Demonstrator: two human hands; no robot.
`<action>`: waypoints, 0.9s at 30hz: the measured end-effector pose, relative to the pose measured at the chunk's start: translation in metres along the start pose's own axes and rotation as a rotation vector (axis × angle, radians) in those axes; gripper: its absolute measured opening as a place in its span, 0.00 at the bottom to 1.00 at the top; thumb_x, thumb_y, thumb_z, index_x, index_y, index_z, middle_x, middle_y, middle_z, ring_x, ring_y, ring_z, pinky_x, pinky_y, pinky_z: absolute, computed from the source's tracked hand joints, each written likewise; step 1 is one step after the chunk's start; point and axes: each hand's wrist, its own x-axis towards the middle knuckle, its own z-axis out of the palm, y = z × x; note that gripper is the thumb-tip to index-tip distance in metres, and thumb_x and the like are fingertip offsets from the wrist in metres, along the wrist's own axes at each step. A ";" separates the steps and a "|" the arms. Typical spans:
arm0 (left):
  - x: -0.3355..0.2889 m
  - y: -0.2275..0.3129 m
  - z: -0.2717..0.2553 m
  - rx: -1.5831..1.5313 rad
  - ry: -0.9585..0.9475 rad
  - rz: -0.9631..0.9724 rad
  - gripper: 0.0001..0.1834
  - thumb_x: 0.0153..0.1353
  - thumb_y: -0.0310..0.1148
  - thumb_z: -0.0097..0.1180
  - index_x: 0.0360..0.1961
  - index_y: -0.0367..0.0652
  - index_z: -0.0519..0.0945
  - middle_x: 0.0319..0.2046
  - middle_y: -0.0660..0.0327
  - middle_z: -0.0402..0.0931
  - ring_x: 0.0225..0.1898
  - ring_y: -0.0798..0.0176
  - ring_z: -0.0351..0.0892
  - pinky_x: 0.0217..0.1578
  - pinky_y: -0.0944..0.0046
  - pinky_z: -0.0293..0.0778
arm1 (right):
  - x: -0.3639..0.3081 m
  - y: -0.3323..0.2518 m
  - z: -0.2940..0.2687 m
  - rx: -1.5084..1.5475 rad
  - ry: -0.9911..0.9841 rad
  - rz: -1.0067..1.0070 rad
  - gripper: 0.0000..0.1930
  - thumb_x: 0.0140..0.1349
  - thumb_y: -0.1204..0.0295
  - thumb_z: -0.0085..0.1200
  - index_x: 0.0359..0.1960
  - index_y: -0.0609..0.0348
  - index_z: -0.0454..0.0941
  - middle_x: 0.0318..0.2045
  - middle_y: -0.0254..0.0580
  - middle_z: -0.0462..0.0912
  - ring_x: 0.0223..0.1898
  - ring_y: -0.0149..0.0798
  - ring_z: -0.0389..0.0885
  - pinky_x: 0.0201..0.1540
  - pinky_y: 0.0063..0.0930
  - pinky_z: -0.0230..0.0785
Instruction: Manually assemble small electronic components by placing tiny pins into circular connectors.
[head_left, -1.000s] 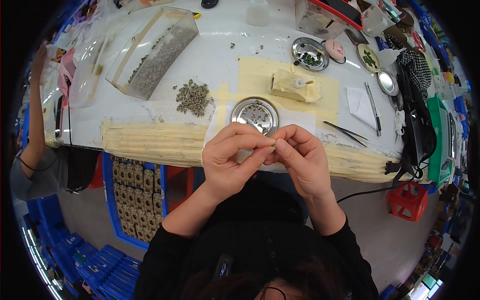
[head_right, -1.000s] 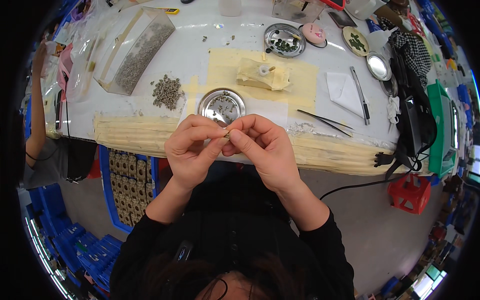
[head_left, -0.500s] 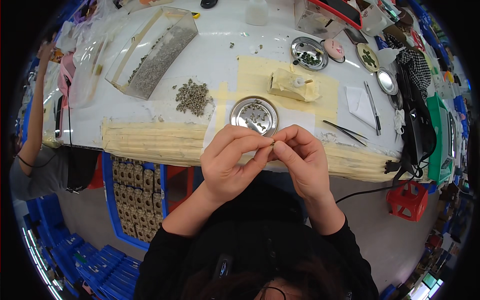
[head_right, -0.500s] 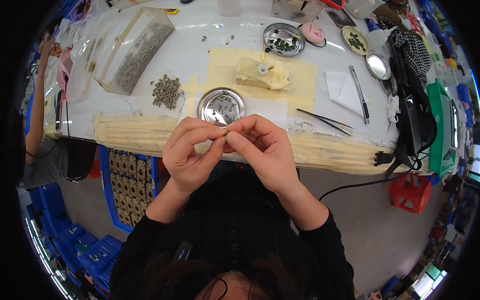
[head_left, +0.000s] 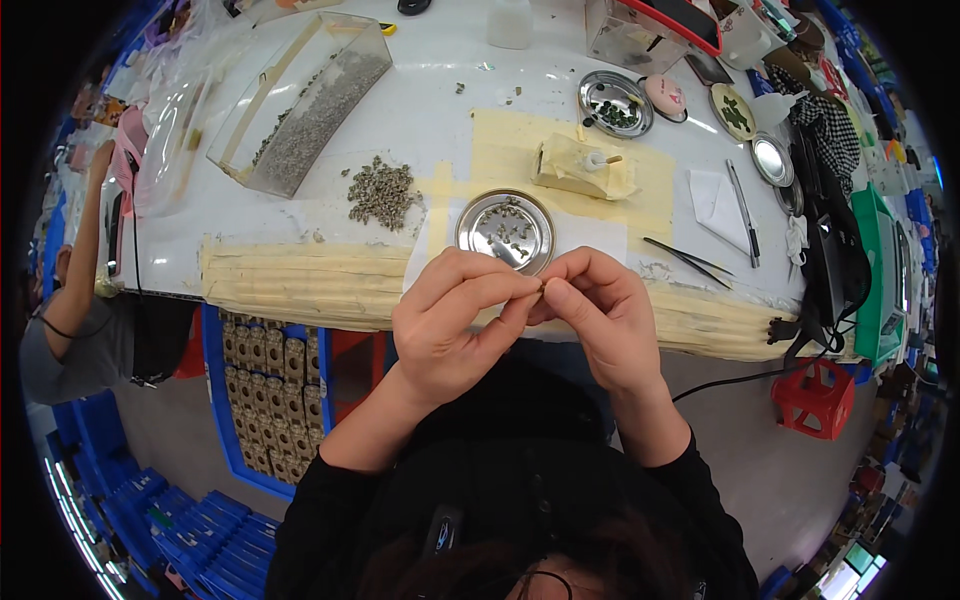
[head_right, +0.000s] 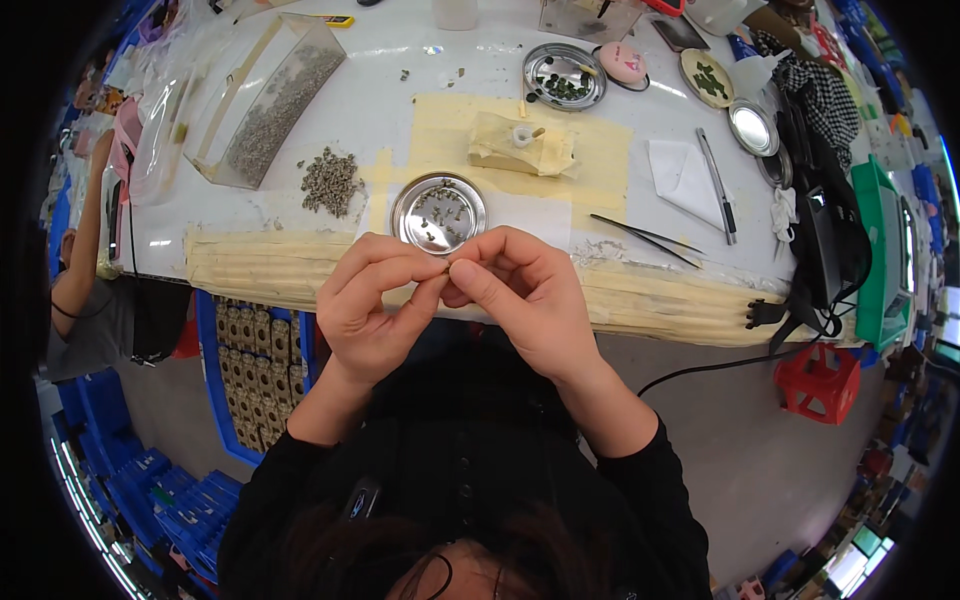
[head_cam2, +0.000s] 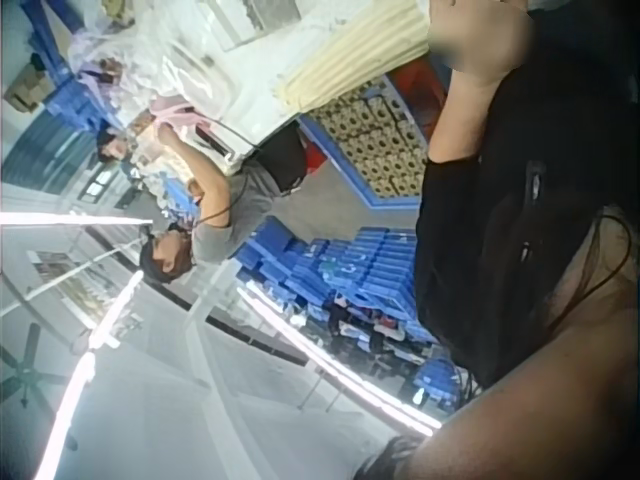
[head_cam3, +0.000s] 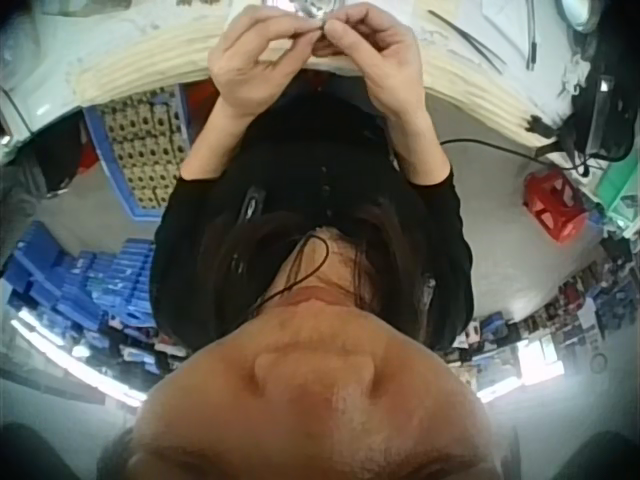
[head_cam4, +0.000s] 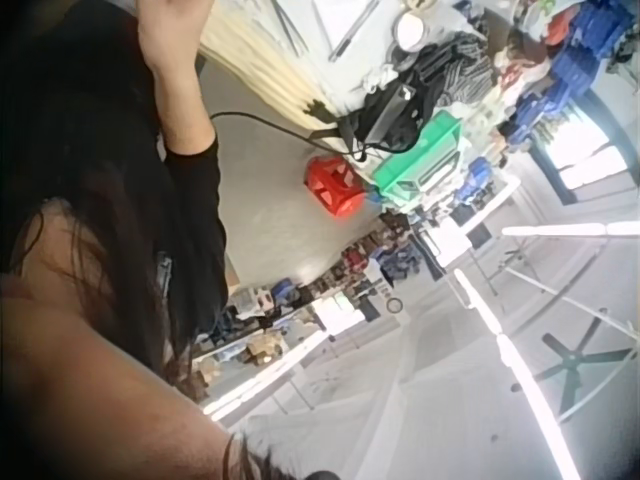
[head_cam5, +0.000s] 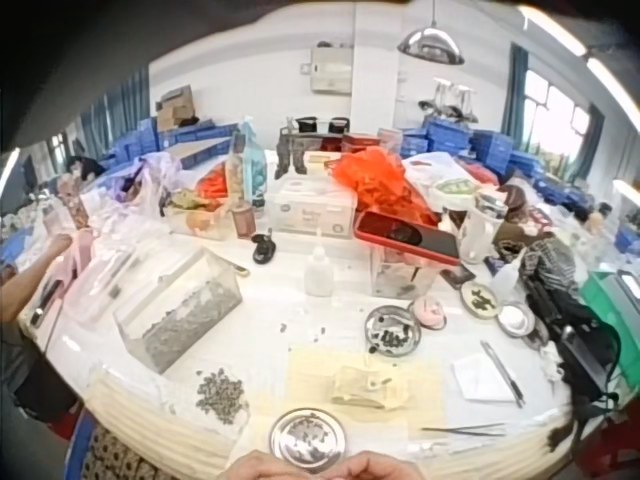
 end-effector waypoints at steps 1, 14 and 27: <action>-0.002 0.001 -0.002 -0.057 -0.017 -0.031 0.12 0.48 0.17 0.69 0.36 0.38 0.85 0.32 0.59 0.80 0.31 0.63 0.80 0.30 0.67 0.74 | -0.001 -0.002 -0.001 0.048 -0.028 0.075 0.07 0.69 0.74 0.57 0.42 0.66 0.78 0.36 0.40 0.84 0.37 0.30 0.84 0.44 0.22 0.78; -0.028 0.000 -0.004 -0.421 -0.048 -0.291 0.10 0.54 0.18 0.67 0.39 0.37 0.86 0.35 0.58 0.79 0.36 0.66 0.80 0.37 0.70 0.75 | -0.013 0.004 0.005 0.104 -0.041 0.158 0.08 0.70 0.72 0.56 0.42 0.65 0.77 0.35 0.39 0.84 0.37 0.30 0.84 0.45 0.24 0.78; -0.010 0.013 -0.006 0.115 -0.033 0.076 0.15 0.45 0.16 0.70 0.37 0.36 0.85 0.30 0.59 0.79 0.29 0.60 0.79 0.27 0.66 0.73 | -0.015 0.008 0.004 0.062 -0.023 0.015 0.06 0.69 0.76 0.57 0.43 0.66 0.76 0.38 0.40 0.83 0.42 0.30 0.83 0.48 0.24 0.77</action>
